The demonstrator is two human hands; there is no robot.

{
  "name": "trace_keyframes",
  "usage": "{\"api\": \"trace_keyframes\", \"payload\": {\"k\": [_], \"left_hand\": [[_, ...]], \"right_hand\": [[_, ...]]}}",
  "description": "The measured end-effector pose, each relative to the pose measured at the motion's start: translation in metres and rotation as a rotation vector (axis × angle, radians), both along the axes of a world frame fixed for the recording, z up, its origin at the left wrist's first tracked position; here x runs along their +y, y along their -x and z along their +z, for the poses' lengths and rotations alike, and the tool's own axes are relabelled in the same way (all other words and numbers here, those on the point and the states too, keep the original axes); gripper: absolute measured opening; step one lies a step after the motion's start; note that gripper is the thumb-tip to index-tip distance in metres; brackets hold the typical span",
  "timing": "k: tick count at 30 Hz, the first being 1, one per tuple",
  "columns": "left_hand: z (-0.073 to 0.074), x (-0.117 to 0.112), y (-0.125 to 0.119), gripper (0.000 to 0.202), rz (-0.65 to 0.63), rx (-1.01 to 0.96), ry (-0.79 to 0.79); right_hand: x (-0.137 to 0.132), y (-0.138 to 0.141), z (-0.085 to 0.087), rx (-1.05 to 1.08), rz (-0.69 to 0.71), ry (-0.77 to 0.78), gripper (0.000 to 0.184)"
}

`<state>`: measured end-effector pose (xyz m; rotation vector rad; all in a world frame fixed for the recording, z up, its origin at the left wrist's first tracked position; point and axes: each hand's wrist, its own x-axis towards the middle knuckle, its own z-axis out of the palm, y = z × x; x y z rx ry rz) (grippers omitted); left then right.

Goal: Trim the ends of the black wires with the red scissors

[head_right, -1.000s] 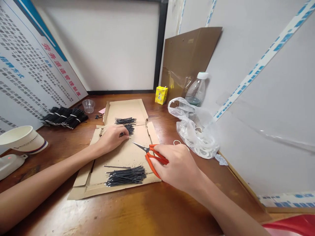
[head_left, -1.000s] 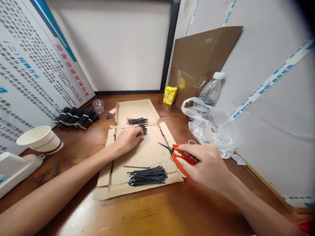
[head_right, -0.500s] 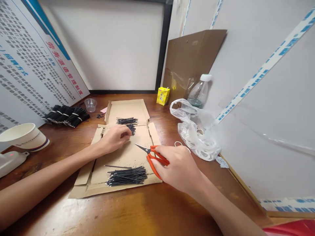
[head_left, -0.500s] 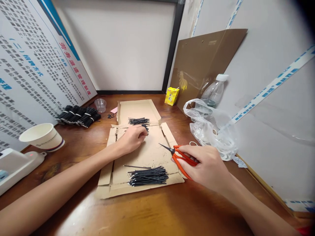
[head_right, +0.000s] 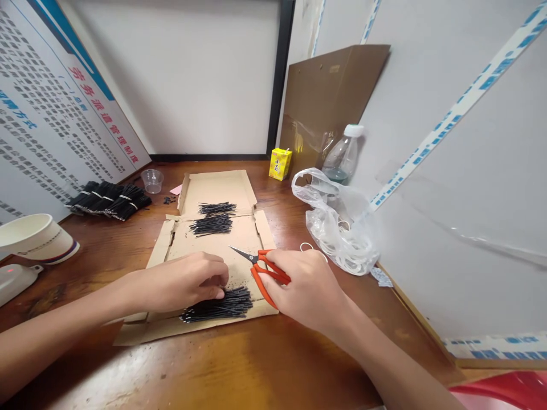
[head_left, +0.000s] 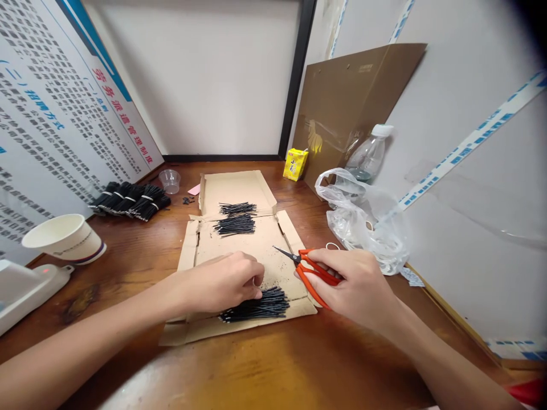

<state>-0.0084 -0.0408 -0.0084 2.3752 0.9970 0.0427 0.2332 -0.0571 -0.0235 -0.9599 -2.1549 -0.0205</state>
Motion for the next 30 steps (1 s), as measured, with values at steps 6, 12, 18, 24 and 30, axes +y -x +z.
{"api": "trace_keyframes", "payload": {"k": [6,12,18,24,30], "left_hand": [[0.005,-0.007,-0.008,0.003,-0.036,0.018,0.022],[0.002,-0.012,-0.014,0.012,-0.046,0.039,-0.054],[0.001,-0.016,-0.015,0.013,-0.012,0.042,-0.091],[-0.003,-0.012,-0.013,0.013,-0.007,0.013,-0.098],[0.017,-0.025,-0.018,0.014,0.066,0.012,-0.112]], "right_hand": [[0.000,-0.001,-0.002,0.010,0.003,-0.026,0.011],[0.001,-0.001,-0.002,0.008,0.000,-0.021,0.010],[0.000,-0.001,-0.002,0.002,0.004,-0.001,0.012],[0.001,-0.001,-0.003,0.011,0.010,-0.016,0.011],[0.000,-0.002,-0.002,-0.009,-0.015,-0.032,0.013]]}}
